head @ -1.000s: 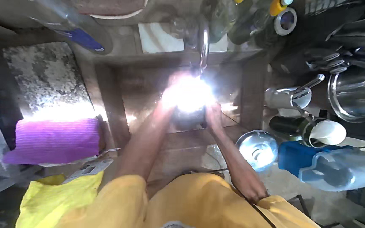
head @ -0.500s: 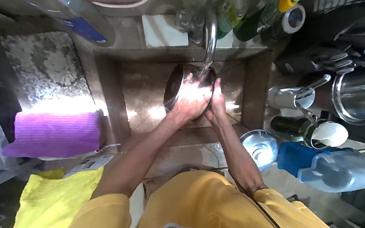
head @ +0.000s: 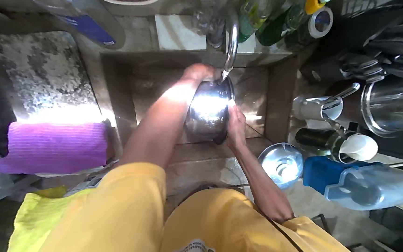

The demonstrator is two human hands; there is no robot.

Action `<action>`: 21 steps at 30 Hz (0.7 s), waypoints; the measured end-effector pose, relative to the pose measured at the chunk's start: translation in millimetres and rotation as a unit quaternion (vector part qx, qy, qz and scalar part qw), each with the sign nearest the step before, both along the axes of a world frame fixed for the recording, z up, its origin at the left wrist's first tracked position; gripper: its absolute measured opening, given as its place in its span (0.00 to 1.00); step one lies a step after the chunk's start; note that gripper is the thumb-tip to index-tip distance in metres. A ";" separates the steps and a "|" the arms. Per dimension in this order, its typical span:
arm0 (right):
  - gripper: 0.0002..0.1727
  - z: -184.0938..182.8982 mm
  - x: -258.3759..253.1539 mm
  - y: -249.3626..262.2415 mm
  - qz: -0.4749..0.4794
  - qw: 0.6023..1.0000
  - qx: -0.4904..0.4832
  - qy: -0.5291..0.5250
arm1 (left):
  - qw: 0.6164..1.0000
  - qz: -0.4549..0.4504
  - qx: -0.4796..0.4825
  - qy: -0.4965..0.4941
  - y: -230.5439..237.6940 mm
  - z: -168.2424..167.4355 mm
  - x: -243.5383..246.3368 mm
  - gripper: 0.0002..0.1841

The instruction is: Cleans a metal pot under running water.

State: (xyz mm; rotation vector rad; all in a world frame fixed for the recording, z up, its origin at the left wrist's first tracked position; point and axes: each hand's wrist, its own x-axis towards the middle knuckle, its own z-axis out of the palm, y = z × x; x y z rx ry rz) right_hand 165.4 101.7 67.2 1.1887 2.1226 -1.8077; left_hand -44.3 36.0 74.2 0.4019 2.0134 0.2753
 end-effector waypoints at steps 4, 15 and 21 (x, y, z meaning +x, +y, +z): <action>0.34 0.1 22.8 19.3 -0.012 0.998 -0.060 -0.018 | 0.996 0.080 -0.038 -0.029 -11.7 -41.9 -15.8 0.34; 0.30 -9.4 -44.4 48.2 -0.318 0.879 -0.342 0.095 | 0.723 0.486 0.366 -0.328 -62.2 -137.5 13.5 0.18; 0.29 -20.5 -62.6 39.8 -0.394 0.856 -0.331 0.057 | 0.538 0.677 0.361 -0.349 -72.3 -163.7 52.9 0.30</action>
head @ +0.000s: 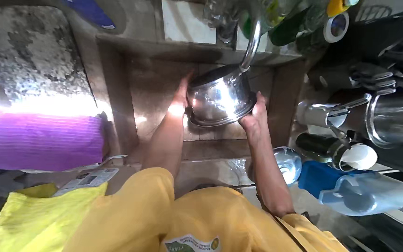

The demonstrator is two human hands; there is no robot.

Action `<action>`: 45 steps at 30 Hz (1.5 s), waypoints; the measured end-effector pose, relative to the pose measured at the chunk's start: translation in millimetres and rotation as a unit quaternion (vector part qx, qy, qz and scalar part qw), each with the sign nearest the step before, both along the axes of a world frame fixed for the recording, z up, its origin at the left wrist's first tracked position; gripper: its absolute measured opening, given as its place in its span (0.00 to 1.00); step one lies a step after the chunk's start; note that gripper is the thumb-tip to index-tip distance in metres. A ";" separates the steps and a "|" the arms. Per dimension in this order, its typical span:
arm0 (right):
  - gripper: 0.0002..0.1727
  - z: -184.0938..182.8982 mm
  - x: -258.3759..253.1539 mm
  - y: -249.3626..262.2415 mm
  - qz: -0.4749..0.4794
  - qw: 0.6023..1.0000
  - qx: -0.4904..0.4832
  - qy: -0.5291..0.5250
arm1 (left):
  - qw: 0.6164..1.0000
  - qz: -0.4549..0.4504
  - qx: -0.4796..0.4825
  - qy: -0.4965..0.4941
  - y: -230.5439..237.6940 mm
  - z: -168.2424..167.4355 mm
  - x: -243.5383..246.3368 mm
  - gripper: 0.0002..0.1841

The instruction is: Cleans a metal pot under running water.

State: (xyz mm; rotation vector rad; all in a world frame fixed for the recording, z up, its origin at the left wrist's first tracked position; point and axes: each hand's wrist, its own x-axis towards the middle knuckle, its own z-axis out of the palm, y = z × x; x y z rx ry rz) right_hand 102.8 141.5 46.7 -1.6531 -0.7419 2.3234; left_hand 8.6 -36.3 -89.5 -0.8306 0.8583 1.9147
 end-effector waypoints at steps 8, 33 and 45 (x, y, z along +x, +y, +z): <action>0.29 -20.5 7.3 1.0 -0.015 0.996 0.070 0.049 | 0.995 0.044 -0.089 0.016 20.3 28.3 5.2 0.38; 0.31 -49.8 90.0 36.6 0.268 0.959 0.025 0.089 | 0.804 -0.405 -0.179 0.397 -4.2 44.9 -34.2 0.18; 0.28 -50.7 72.1 43.4 0.404 0.905 0.090 0.097 | 0.556 -0.548 -0.112 0.615 45.8 71.2 -71.7 0.12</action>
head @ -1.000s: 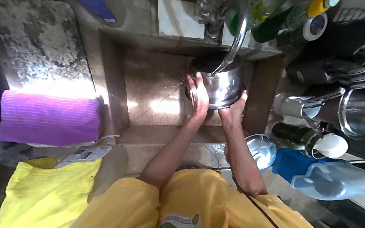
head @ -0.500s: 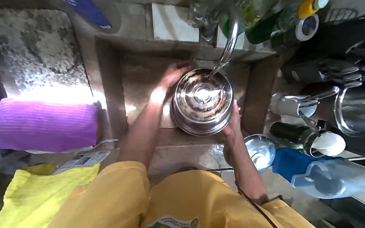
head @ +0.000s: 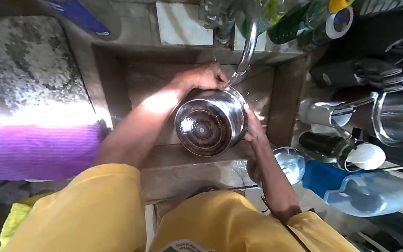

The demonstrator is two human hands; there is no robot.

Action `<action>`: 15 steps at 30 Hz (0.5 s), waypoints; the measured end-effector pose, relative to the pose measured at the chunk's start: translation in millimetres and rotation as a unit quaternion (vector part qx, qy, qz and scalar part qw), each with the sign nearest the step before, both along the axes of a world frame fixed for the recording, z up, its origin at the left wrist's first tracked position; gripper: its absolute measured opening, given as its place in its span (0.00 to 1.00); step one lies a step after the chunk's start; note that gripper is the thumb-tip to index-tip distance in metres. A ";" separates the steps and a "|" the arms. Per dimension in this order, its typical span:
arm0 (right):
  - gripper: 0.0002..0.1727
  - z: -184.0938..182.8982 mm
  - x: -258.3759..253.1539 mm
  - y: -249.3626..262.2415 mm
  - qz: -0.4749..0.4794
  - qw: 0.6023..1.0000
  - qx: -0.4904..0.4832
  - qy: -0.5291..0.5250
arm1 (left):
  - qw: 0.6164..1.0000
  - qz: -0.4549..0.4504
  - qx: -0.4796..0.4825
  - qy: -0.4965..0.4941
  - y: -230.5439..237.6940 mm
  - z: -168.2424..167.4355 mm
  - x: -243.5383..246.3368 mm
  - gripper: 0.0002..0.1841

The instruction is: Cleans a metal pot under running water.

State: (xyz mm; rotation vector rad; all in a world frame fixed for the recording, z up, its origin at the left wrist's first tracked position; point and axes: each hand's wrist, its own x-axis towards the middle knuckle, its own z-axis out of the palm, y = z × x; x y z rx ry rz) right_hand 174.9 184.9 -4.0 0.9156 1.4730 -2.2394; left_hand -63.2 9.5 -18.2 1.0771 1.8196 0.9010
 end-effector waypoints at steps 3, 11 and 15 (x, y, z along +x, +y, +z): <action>0.30 8.4 23.0 14.6 -0.030 0.999 0.010 0.025 | 0.996 0.086 0.026 0.016 -39.7 -27.0 8.7 0.15; 0.32 -12.4 33.8 -11.3 -0.163 0.984 -0.064 0.045 | 0.808 0.578 -0.071 -0.095 -81.1 -50.5 219.9 0.14; 0.30 -28.5 38.0 -5.7 -0.140 0.984 -0.105 0.023 | 0.828 0.548 -0.074 -0.094 -92.3 -42.6 195.8 0.20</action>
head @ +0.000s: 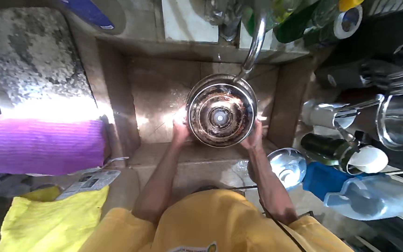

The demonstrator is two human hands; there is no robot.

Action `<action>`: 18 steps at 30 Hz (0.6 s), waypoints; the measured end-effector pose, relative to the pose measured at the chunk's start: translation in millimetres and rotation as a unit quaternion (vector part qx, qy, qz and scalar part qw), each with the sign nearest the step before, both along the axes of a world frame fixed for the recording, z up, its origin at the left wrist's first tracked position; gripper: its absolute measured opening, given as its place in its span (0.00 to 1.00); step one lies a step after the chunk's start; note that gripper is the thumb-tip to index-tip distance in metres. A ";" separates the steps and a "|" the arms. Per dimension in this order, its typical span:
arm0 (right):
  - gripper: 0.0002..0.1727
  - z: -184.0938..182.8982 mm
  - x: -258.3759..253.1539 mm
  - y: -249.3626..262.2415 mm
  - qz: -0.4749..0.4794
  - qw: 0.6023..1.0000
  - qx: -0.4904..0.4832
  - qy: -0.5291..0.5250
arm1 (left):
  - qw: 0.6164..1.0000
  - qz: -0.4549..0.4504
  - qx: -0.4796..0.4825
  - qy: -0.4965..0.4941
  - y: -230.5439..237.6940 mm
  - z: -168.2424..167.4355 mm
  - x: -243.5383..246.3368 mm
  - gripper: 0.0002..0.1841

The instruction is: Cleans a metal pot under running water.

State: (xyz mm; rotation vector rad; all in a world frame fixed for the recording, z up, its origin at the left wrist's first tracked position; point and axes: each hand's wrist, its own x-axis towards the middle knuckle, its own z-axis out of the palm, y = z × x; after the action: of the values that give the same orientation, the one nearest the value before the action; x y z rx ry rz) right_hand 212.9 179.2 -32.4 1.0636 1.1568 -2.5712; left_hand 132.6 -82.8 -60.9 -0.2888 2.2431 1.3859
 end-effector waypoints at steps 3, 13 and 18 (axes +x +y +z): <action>0.28 0.5 -20.4 14.3 0.058 0.993 0.101 -0.026 | 0.989 -0.143 0.020 0.031 -9.8 -0.7 -73.2 0.23; 0.19 4.4 -113.1 20.0 0.216 0.935 0.280 -0.039 | 0.749 -0.636 -0.074 0.170 102.8 80.5 -209.8 0.10; 0.24 10.7 -88.5 30.5 0.128 0.933 0.324 -0.095 | 0.841 -0.496 0.008 0.214 47.9 29.0 -192.5 0.18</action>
State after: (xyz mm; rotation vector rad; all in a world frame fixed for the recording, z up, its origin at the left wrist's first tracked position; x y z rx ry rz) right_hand 124.4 209.7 -21.7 1.1313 1.9972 -1.8679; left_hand -59.9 -35.0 -31.8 1.1499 2.1193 0.9003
